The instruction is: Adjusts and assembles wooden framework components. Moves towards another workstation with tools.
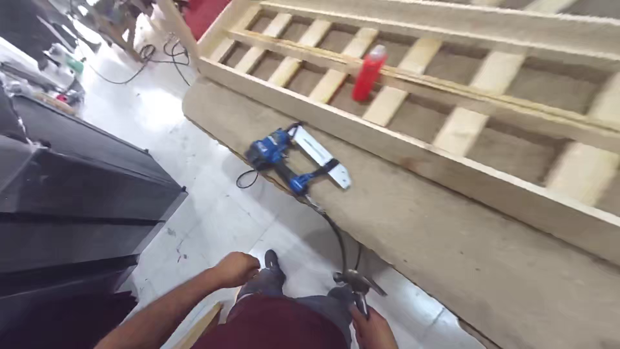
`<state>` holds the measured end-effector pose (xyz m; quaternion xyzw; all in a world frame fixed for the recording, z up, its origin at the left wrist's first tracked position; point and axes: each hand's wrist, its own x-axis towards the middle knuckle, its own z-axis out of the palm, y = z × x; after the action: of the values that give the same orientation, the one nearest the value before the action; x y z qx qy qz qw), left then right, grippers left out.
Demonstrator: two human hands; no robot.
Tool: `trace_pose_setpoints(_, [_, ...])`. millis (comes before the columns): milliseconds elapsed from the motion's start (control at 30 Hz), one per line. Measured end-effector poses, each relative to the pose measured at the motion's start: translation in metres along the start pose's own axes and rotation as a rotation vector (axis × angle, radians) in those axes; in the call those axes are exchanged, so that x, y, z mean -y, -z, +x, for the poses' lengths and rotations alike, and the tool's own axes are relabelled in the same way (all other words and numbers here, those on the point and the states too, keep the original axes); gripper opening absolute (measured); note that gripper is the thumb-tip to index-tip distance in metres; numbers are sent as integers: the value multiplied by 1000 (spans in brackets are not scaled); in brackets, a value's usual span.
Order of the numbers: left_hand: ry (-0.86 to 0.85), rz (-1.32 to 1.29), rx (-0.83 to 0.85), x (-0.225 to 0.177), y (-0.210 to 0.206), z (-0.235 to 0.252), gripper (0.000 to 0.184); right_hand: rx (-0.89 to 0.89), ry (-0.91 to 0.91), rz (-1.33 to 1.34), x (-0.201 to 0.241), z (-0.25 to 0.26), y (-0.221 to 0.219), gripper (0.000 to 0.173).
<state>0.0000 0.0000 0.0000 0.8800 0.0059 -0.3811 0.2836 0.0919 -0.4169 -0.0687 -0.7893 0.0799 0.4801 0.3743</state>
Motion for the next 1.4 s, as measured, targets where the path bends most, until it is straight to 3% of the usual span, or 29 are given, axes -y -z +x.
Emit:
trace_pose_setpoints(67, [181, -141, -215, 58, 29, -60, 34, 7, 83, -4, 73, 25, -53, 44])
trace_pose_setpoints(167, [302, -317, -502, 121, 52, -114, 30, 114, 190, 28, 180, 51, -125, 39])
trace_pose_setpoints(333, [133, -365, -639, 204, 119, -115, 26, 287, 333, -2, 320, 85, -205, 45])
trace_pose_setpoints(467, [-23, -218, -697, 268, 248, -94, 27, 305, 393, 64, 414, 131, -252, 45])
trace_pose_setpoints(600, [-86, -15, -833, 328, 409, -71, 28, 266, 421, 133, 510, 202, -283, 43])
trace_pose_setpoints(767, [-182, 161, -894, 368, 600, -49, 28, 172, 368, 249, 635, 269, -308, 49])
trace_pose_setpoints(933, [-283, 406, -853, 396, 776, -5, 33, 60, 381, 529, 738, 314, -331, 44])
trace_pose_setpoints(1000, [-405, 484, -822, 422, 844, 30, 37, 0, 377, 662, 774, 337, -349, 41])
trace_pose_setpoints(1100, [-555, 564, -597, 449, 926, 89, 47, -97, 343, 869, 823, 371, -385, 39])
trace_pose_setpoints(1233, [-703, 533, 30, 462, 970, 151, 80, -233, 318, 1144, 882, 403, -451, 39])
trace_pose_setpoints(1300, [-694, 422, 244, 471, 971, 159, 81, -300, 347, 1277, 912, 411, -492, 39])
trace_pose_setpoints(1400, [-682, 416, 238, 468, 969, 166, 63, -401, 421, 1472, 957, 430, -535, 41])
